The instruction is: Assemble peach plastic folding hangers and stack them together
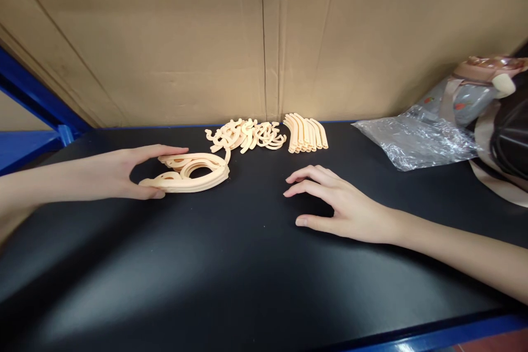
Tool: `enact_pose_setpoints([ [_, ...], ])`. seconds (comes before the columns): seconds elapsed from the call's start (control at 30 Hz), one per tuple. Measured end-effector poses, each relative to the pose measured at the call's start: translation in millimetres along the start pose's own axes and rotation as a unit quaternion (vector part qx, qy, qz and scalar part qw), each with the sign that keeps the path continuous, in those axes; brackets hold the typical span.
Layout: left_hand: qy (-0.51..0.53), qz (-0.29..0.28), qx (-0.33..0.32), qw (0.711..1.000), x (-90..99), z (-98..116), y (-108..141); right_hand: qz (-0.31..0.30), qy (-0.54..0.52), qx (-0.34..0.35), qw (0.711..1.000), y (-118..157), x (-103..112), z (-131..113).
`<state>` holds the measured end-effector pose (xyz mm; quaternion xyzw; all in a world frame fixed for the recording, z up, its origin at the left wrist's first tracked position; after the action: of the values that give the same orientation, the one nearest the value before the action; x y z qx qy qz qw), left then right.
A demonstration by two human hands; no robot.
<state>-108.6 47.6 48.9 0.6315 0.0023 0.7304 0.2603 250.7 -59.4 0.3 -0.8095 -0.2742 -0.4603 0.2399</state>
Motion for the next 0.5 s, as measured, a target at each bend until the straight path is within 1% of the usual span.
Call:
enact_pose_setpoints([
  [0.23, -0.003, -0.001, 0.010, 1.000, 0.8, 2.6, 1.2, -0.006, 0.002, 0.000, 1.000, -0.1, -0.3, 0.0],
  [0.33, 0.003, -0.012, 0.022, 1.000, 0.5, 1.5, 1.5, -0.009, 0.002, -0.003, 1.000, 0.2, -0.2, 0.3],
  [0.4, 0.009, -0.020, 0.015, 1.000, -0.7, 2.6, 2.9, -0.010, 0.002, -0.004, 1.000, 0.4, -0.2, 0.5],
  [0.5, 0.027, 0.006, -0.003, 1.000, -2.7, 9.3, 7.6, -0.008, 0.002, -0.002, 1.000, 0.5, -0.4, 0.8],
])
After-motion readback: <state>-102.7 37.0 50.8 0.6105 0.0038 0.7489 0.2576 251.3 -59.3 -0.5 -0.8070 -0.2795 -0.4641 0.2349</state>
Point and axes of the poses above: each hand's wrist, its own y-axis away from the middle knuckle, its own x-axis out of the back of the hand, z = x × y, the point moved 2 cm from there along -y, towards the middle knuckle, and after that the axes turned 7 degrees about -z, right-handed, at the moved point
